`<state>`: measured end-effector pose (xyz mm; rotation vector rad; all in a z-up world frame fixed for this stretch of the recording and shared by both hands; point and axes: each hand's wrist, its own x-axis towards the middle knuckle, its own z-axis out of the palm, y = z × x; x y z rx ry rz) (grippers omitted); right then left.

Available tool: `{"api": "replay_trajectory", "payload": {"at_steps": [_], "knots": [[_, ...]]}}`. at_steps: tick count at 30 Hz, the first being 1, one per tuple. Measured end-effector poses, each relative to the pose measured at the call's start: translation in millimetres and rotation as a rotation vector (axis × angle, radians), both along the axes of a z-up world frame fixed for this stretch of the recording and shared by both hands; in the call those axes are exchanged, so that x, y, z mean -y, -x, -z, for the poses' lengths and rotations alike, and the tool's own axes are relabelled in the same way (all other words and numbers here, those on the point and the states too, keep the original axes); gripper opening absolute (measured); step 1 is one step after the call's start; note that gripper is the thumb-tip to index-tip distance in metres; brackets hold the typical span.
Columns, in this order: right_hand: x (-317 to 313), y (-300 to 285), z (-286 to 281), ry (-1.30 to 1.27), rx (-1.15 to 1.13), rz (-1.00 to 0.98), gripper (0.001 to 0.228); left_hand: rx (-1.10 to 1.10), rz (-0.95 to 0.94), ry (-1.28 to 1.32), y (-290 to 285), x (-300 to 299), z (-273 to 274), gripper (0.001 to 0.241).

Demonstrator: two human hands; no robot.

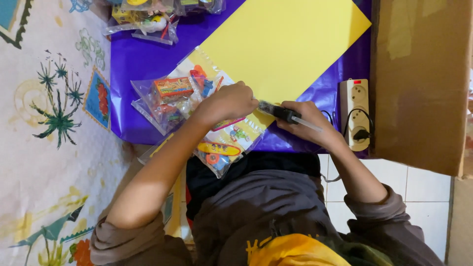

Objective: Sealing plastic bags containing small toys using a hot glue gun and organizing them into a box.

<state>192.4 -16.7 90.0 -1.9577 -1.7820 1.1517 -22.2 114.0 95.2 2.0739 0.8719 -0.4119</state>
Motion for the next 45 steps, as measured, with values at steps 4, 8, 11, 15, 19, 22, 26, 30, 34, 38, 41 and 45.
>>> {"api": "replay_trajectory", "payload": {"at_steps": [4, 8, 11, 15, 19, 22, 26, 30, 34, 38, 41, 45], "knots": [[-2.3, 4.0, -3.4, 0.009, -0.002, 0.004, 0.022, 0.001, -0.004, 0.023, 0.4, -2.1, 5.0, 0.05], [-2.3, 3.4, 0.1, 0.016, -0.009, 0.02, 0.021, 0.016, -0.005, 0.035, 0.5, -2.4, 3.8, 0.05], [-3.7, 2.0, 7.7, 0.005, -0.002, 0.023, 0.023, 0.025, -0.024, 0.032, 1.6, -1.4, 0.4, 0.048], [-4.4, -3.0, 21.6, -0.017, 0.05, 0.007, 0.025, 0.038, -0.025, 0.032, 2.0, -2.0, -0.4, 0.048], [-2.5, 4.3, 8.1, -0.007, 0.039, 0.041, 0.021, 0.051, -0.026, 0.045, 2.4, -2.1, 5.0, 0.049], [-2.2, 4.1, 4.8, -0.012, 0.062, 0.025, 0.021, 0.038, -0.01, 0.051, 3.4, -3.5, -2.4, 0.049], [-3.1, 6.6, 0.1, -0.007, 0.07, 0.026, 0.023, 0.026, 0.005, 0.051, 2.3, -4.2, -3.0, 0.049], [-3.6, 3.2, 8.1, -0.002, 0.042, 0.031, 0.018, 0.026, 0.015, 0.05, 3.1, -4.1, -4.8, 0.05], [-4.2, 2.4, 6.9, 0.003, 0.045, 0.026, 0.019, 0.032, -0.021, 0.069, 3.0, -3.8, 0.8, 0.049], [-4.2, 1.0, 3.7, 0.008, 0.056, 0.014, 0.02, 0.043, -0.01, 0.061, 4.1, -4.8, -5.8, 0.053], [-3.2, -0.2, 5.1, 0.013, 0.057, 0.024, 0.021, 0.041, -0.017, 0.074, 4.3, -3.9, -4.9, 0.054], [-3.6, -0.4, 3.1, 0.007, 0.073, 0.002, 0.021, 0.01, -0.009, 0.075, 5.7, 0.1, -33.3, 0.053]]}}
